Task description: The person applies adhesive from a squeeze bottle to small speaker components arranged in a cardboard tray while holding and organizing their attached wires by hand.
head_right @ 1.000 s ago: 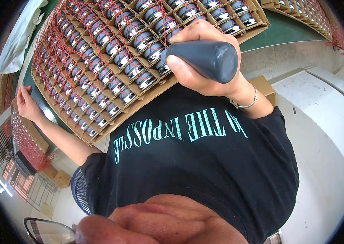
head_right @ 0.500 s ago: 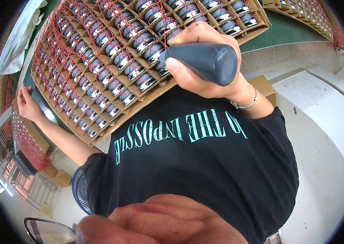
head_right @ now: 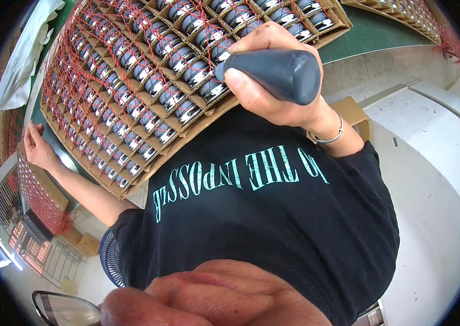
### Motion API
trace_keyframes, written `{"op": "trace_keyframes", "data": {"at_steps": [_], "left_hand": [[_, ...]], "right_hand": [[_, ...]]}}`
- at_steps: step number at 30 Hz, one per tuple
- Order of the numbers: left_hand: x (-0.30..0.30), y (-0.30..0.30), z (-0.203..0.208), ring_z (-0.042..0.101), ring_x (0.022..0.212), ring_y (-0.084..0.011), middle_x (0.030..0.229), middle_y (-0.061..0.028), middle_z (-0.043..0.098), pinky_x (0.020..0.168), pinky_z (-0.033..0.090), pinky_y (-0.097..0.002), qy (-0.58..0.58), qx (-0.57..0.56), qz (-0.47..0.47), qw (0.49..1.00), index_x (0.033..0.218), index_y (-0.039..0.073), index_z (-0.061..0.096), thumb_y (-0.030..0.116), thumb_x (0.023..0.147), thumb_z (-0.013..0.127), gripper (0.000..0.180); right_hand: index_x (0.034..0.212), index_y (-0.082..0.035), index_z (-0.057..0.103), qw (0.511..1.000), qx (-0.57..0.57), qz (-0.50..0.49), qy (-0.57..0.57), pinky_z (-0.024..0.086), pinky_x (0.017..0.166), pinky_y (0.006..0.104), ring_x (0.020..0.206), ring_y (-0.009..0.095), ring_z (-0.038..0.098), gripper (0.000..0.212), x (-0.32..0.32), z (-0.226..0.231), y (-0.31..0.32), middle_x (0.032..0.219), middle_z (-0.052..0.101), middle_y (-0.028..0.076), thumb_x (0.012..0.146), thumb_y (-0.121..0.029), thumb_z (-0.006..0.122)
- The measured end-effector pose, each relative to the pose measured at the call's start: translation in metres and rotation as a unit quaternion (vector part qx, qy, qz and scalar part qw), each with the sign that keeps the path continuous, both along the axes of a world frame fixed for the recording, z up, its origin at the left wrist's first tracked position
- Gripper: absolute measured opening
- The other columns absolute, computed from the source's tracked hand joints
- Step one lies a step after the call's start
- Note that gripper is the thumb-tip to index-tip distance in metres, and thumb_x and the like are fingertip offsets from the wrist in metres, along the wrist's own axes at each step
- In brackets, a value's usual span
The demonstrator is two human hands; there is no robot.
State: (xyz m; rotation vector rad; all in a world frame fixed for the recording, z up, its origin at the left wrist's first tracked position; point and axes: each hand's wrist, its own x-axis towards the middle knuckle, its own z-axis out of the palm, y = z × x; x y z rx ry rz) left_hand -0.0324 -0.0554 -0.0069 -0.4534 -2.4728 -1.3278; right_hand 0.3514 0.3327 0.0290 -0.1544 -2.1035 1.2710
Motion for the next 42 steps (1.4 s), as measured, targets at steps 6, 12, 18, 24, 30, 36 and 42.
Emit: {"op": "trace_keyframes", "data": {"at_steps": [6, 12, 18, 24, 30, 36, 42], "left_hand": [[0.0023, 0.0039, 0.0024, 0.067, 0.083, -0.0108, 0.089, -0.0058, 0.074, 0.080, 0.052, -0.0245, -0.001, -0.005, 0.006, 1.000, 0.114, -0.002, 0.074, 0.017, 0.102, 0.066, 0.024], [0.0013, 0.0018, 0.0011, 0.068, 0.084, -0.0108, 0.088, -0.0058, 0.074, 0.080, 0.052, -0.0244, -0.002, -0.008, 0.008, 1.000, 0.115, -0.002, 0.074, 0.018, 0.102, 0.066, 0.024], [0.0022, 0.0008, 0.0021, 0.068, 0.084, -0.0105, 0.088, -0.0054, 0.074, 0.080, 0.052, -0.0241, -0.002, -0.017, 0.010, 1.000, 0.115, -0.002, 0.073, 0.018, 0.102, 0.065, 0.025], [-0.0002, -0.0002, -0.0001, 0.068, 0.083, -0.0107, 0.088, -0.0054, 0.074, 0.081, 0.052, -0.0245, -0.002, -0.008, 0.004, 1.000, 0.115, -0.002, 0.073, 0.017, 0.102, 0.066, 0.024], [0.0038, 0.0041, 0.0024, 0.068, 0.083, -0.0109, 0.088, -0.0057, 0.074, 0.081, 0.053, -0.0249, -0.002, -0.009, 0.004, 1.000, 0.115, -0.002, 0.073, 0.017, 0.102, 0.066, 0.024], [0.0035, 0.0022, 0.0025, 0.068, 0.083, -0.0111, 0.088, -0.0057, 0.074, 0.081, 0.053, -0.0250, -0.001, -0.017, 0.007, 1.000, 0.115, -0.002, 0.073, 0.018, 0.102, 0.066, 0.025], [0.0003, 0.0001, 0.0010, 0.068, 0.083, -0.0109, 0.088, -0.0057, 0.074, 0.081, 0.053, -0.0250, 0.001, -0.011, -0.003, 1.000, 0.115, -0.002, 0.073, 0.018, 0.102, 0.066, 0.025]], "right_hand": [[0.085, 0.002, 0.073, 1.000, 0.002, 0.002, 0.012, 0.056, 0.070, 0.0321, 0.077, 0.022, 0.070, 0.013, -0.0010, -0.0018, 0.0009, 0.088, 0.071, 0.011, 0.077, -0.008, 0.079], [0.085, 0.001, 0.073, 1.000, 0.002, 0.002, 0.005, 0.056, 0.070, 0.0317, 0.076, 0.021, 0.070, 0.013, -0.0002, -0.0009, -0.0002, 0.088, 0.071, 0.011, 0.077, -0.008, 0.080], [0.084, 0.000, 0.074, 0.999, 0.033, 0.003, 0.003, 0.058, 0.070, 0.0318, 0.076, 0.022, 0.071, 0.013, -0.0003, 0.0001, 0.0020, 0.087, 0.071, 0.010, 0.076, -0.009, 0.080], [0.083, -0.001, 0.073, 0.999, 0.031, -0.009, 0.000, 0.058, 0.069, 0.0317, 0.076, 0.021, 0.072, 0.014, -0.0007, 0.0001, 0.0005, 0.088, 0.071, 0.010, 0.076, -0.011, 0.080], [0.083, -0.001, 0.073, 0.999, 0.043, -0.003, -0.004, 0.058, 0.067, 0.0317, 0.074, 0.022, 0.072, 0.014, -0.0001, -0.0007, 0.0021, 0.088, 0.071, 0.010, 0.075, -0.011, 0.080], [0.082, -0.001, 0.073, 0.999, 0.045, 0.002, -0.008, 0.058, 0.066, 0.0322, 0.074, 0.023, 0.072, 0.014, -0.0005, 0.0010, 0.0021, 0.087, 0.071, 0.011, 0.076, -0.011, 0.080], [0.082, 0.001, 0.073, 0.999, 0.039, 0.002, 0.023, 0.056, 0.065, 0.0317, 0.072, 0.022, 0.070, 0.013, -0.0042, -0.0018, 0.0029, 0.086, 0.070, 0.012, 0.078, -0.010, 0.079]]}}
